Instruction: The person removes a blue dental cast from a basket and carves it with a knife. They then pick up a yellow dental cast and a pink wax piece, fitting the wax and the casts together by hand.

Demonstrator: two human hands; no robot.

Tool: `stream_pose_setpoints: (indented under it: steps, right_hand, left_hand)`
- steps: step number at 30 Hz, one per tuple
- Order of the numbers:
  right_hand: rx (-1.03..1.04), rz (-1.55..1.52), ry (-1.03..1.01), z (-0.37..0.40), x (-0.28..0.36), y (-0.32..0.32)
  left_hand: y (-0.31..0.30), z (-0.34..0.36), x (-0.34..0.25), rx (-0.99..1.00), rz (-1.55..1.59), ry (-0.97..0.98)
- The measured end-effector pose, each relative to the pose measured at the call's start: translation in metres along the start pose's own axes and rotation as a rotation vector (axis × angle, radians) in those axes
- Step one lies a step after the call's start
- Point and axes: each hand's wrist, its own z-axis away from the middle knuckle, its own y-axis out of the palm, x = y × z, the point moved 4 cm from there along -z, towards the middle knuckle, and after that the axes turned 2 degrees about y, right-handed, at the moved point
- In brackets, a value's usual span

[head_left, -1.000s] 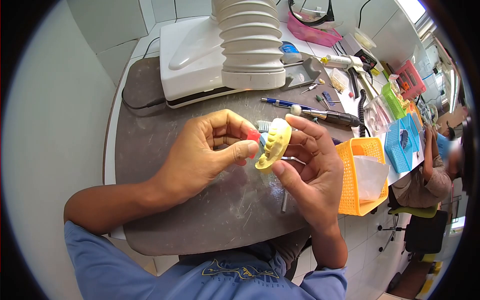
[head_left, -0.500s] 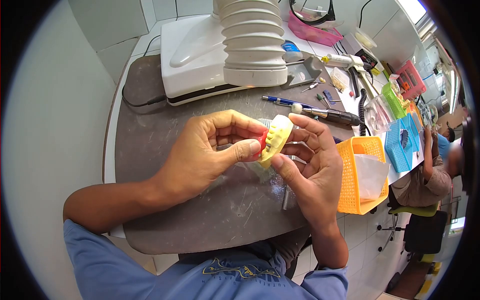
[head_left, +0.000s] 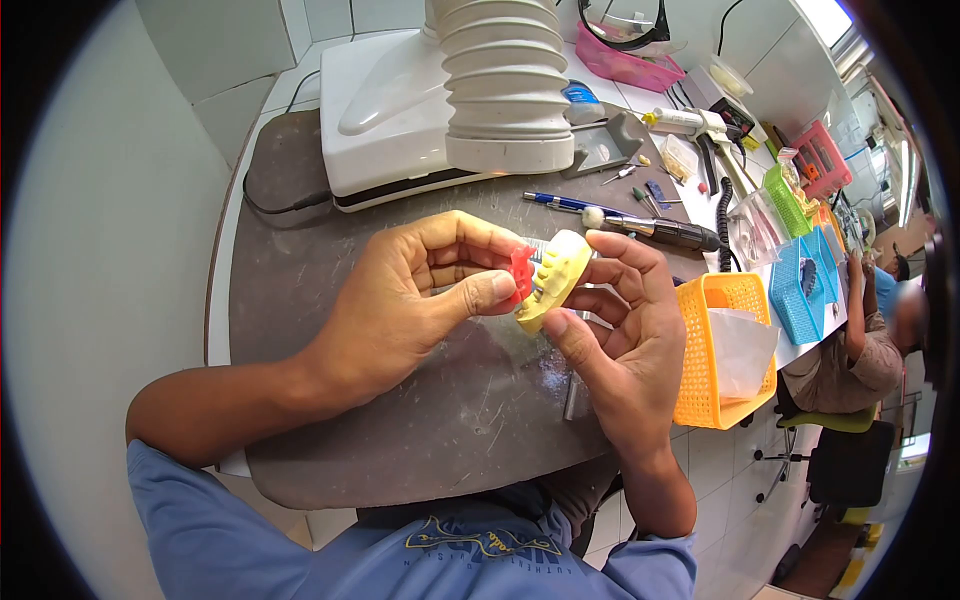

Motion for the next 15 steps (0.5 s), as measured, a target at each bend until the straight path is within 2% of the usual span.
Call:
stream_pose_setpoints:
  steps: [15]
  right_hand:
    - [-0.001, 0.008, -0.039, 0.0021, -0.0007, 0.0024]
  left_hand:
    - [-0.0009, 0.0000, -0.0026, 0.018, -0.145, 0.010]
